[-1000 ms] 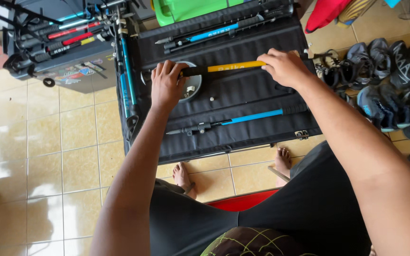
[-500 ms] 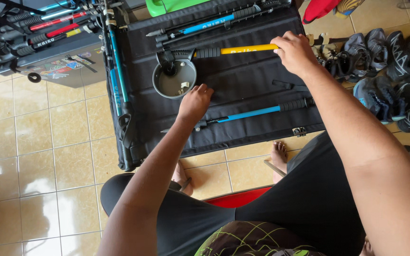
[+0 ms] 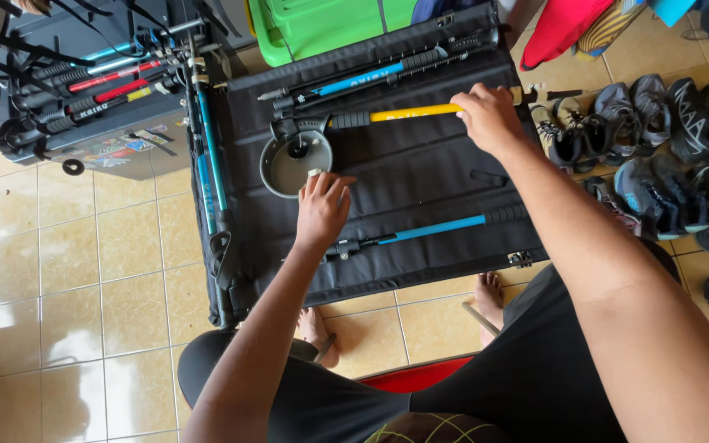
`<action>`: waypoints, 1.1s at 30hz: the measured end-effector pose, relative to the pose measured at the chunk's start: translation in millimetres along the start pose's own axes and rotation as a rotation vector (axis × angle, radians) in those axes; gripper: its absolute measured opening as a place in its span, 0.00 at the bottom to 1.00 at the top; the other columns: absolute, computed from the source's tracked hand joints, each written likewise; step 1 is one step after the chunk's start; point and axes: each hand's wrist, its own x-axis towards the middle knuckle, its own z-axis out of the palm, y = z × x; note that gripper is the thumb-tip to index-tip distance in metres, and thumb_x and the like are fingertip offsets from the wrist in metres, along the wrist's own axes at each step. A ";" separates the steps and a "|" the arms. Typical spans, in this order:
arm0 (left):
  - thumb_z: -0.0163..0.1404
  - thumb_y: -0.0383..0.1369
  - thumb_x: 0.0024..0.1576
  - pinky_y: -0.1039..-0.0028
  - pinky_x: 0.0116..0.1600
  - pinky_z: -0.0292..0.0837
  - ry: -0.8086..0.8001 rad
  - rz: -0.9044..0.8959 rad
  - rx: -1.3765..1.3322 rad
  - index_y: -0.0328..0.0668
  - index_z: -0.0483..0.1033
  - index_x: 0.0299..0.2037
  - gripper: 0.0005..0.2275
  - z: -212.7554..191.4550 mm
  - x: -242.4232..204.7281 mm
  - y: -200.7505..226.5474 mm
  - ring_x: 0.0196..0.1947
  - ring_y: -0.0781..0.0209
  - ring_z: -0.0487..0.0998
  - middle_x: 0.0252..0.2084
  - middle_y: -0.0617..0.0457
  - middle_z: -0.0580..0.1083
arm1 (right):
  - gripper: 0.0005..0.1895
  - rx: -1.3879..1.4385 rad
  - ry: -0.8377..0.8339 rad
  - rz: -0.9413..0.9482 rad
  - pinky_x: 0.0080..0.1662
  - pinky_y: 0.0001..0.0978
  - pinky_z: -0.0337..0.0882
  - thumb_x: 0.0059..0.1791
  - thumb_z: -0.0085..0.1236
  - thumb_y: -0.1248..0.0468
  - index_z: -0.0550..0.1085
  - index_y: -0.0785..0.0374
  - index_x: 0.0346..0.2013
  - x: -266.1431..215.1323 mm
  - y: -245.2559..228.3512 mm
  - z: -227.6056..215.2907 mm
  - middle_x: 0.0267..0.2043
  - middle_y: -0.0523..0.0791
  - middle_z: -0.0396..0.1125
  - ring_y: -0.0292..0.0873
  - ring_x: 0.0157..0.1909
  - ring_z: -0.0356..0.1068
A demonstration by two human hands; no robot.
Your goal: The person assembles multiple trekking poles by connecting sections, inserting pins from a small bowl, and checking the locking mechanisms.
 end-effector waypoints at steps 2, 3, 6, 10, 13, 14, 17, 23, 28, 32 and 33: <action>0.52 0.33 0.65 0.55 0.53 0.73 0.029 0.025 0.065 0.57 0.81 0.53 0.09 8.8 -2.2 -9.3 0.51 0.49 0.75 0.46 0.57 0.72 | 0.13 -0.026 -0.010 0.031 0.46 0.53 0.71 0.53 0.66 0.64 0.80 0.47 0.51 2.5 -1.4 7.9 0.42 0.44 0.70 0.56 0.39 0.75; 0.54 0.35 0.63 0.60 0.53 0.75 0.056 0.046 0.130 0.62 0.81 0.50 0.09 13.1 -3.2 -13.5 0.49 0.55 0.78 0.43 0.61 0.71 | 0.13 -0.048 -0.024 0.062 0.49 0.51 0.74 0.53 0.66 0.60 0.80 0.44 0.52 3.4 -2.0 11.3 0.43 0.44 0.71 0.55 0.43 0.79; 0.54 0.34 0.61 0.64 0.47 0.74 0.092 0.072 0.101 0.61 0.81 0.49 0.09 10.4 0.0 -13.4 0.44 0.56 0.78 0.42 0.60 0.71 | 0.14 -0.043 -0.008 0.067 0.51 0.53 0.74 0.53 0.65 0.61 0.80 0.44 0.53 5.6 0.4 17.1 0.42 0.44 0.70 0.56 0.42 0.78; 0.54 0.35 0.60 0.64 0.46 0.74 0.104 0.072 0.099 0.63 0.81 0.47 0.08 14.7 -4.7 -11.8 0.43 0.56 0.79 0.40 0.61 0.71 | 0.15 -0.076 0.023 0.029 0.50 0.52 0.75 0.50 0.68 0.60 0.80 0.43 0.52 4.1 3.0 14.1 0.42 0.43 0.70 0.55 0.42 0.78; 0.57 0.38 0.55 0.63 0.45 0.75 0.128 0.100 0.147 0.66 0.81 0.46 0.10 16.8 -12.4 -21.1 0.42 0.58 0.80 0.42 0.63 0.73 | 0.16 -0.016 0.019 -0.004 0.50 0.48 0.77 0.50 0.68 0.58 0.81 0.39 0.52 4.9 -2.3 16.3 0.44 0.42 0.69 0.53 0.44 0.78; 0.58 0.39 0.53 0.62 0.46 0.75 0.129 0.100 0.131 0.64 0.81 0.47 0.12 20.2 -15.8 -22.8 0.44 0.56 0.81 0.43 0.61 0.74 | 0.17 -0.056 0.003 0.016 0.52 0.47 0.78 0.51 0.68 0.57 0.81 0.37 0.54 0.5 5.3 28.5 0.47 0.41 0.69 0.52 0.47 0.78; 0.56 0.39 0.53 0.60 0.47 0.76 0.166 -0.004 0.076 0.61 0.78 0.48 0.12 14.9 -13.0 -28.6 0.43 0.53 0.81 0.42 0.59 0.73 | 0.16 -0.132 -0.063 0.057 0.54 0.43 0.80 0.53 0.67 0.54 0.81 0.34 0.56 0.8 19.3 53.7 0.52 0.39 0.70 0.47 0.52 0.78; 0.54 0.35 0.57 0.58 0.44 0.77 0.279 -0.151 -0.069 0.53 0.75 0.45 0.08 7.2 -15.1 -74.9 0.39 0.45 0.80 0.39 0.55 0.69 | 0.22 -0.257 -0.088 0.082 0.51 0.42 0.82 0.50 0.69 0.49 0.83 0.34 0.61 17.7 -43.3 17.1 0.55 0.37 0.71 0.45 0.50 0.80; 0.55 0.40 0.57 0.59 0.47 0.74 0.194 -0.322 0.041 0.54 0.77 0.42 0.07 9.3 -21.1 -103.9 0.45 0.50 0.79 0.41 0.56 0.72 | 0.15 0.317 -0.144 0.112 0.47 0.43 0.81 0.53 0.70 0.62 0.84 0.51 0.55 57.6 -176.1 -0.9 0.44 0.45 0.74 0.50 0.45 0.80; 0.55 0.43 0.52 0.65 0.47 0.66 0.283 -0.294 0.276 0.64 0.76 0.33 0.03 37.2 -26.5 -122.4 0.44 0.58 0.74 0.37 0.63 0.70 | 0.30 0.838 -0.630 0.581 0.34 0.51 0.81 0.61 0.57 0.58 0.64 0.80 0.69 81.2 -280.2 -6.1 0.44 0.69 0.73 0.63 0.38 0.79; 0.54 0.44 0.52 0.67 0.45 0.65 0.293 -0.272 0.277 0.65 0.75 0.33 0.03 42.8 -28.3 -125.7 0.44 0.59 0.73 0.38 0.64 0.69 | 0.27 0.849 -0.655 0.593 0.30 0.46 0.82 0.60 0.58 0.62 0.64 0.79 0.67 83.6 -294.9 2.0 0.39 0.65 0.75 0.58 0.32 0.80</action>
